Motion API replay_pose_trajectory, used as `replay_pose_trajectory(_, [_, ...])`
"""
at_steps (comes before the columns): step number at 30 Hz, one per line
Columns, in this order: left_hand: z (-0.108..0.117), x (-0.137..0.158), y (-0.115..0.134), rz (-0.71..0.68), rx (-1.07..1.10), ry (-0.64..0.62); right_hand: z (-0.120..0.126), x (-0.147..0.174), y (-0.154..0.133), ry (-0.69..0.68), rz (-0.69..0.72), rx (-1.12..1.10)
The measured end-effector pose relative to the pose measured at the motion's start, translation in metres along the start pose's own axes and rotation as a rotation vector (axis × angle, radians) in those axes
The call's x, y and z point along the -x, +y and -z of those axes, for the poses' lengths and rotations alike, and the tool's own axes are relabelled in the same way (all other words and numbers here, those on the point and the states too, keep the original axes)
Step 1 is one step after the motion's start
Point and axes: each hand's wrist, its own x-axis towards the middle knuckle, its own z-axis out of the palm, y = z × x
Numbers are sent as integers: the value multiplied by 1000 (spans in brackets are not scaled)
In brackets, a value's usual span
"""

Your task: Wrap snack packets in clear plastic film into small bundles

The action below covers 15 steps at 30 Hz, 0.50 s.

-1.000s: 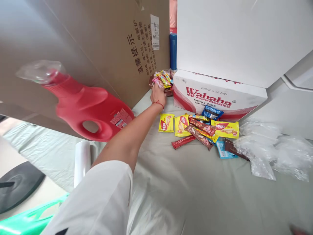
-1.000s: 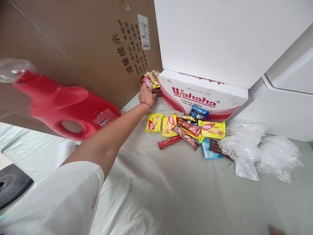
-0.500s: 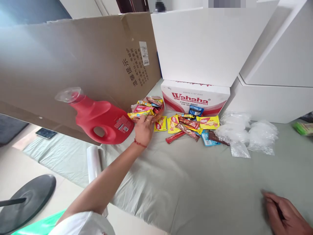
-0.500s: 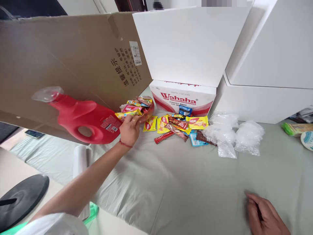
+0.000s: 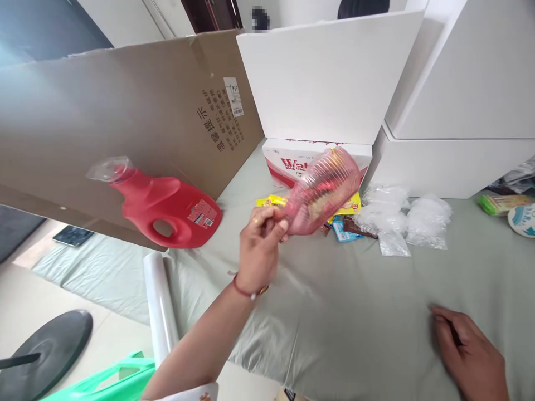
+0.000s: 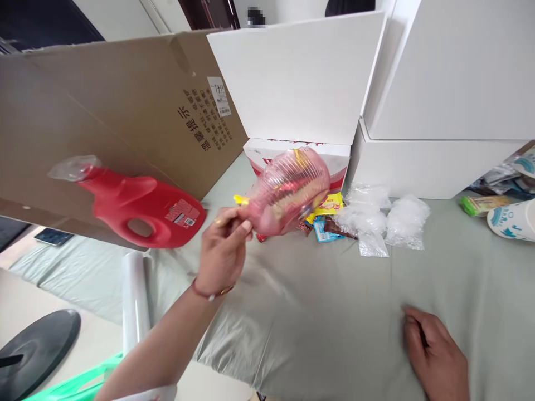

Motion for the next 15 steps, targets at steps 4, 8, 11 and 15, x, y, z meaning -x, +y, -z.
replay_pose_trajectory(4, [-24, -39, -60, 467, 520, 179, -1, -1, -3, 21, 27, -14])
replay_pose_trajectory(8, [-25, -50, -96, 644, 700, 226, 1, -2, -5, 33, 55, -18])
replay_pose_trajectory(11, [-18, -46, -103, 657, 718, 208, 3, -2, -6, 25, 68, -16])
replay_pose_trajectory(15, [-7, -33, -106, 608, 686, 150, 4, -3, -9, 16, 48, -16])
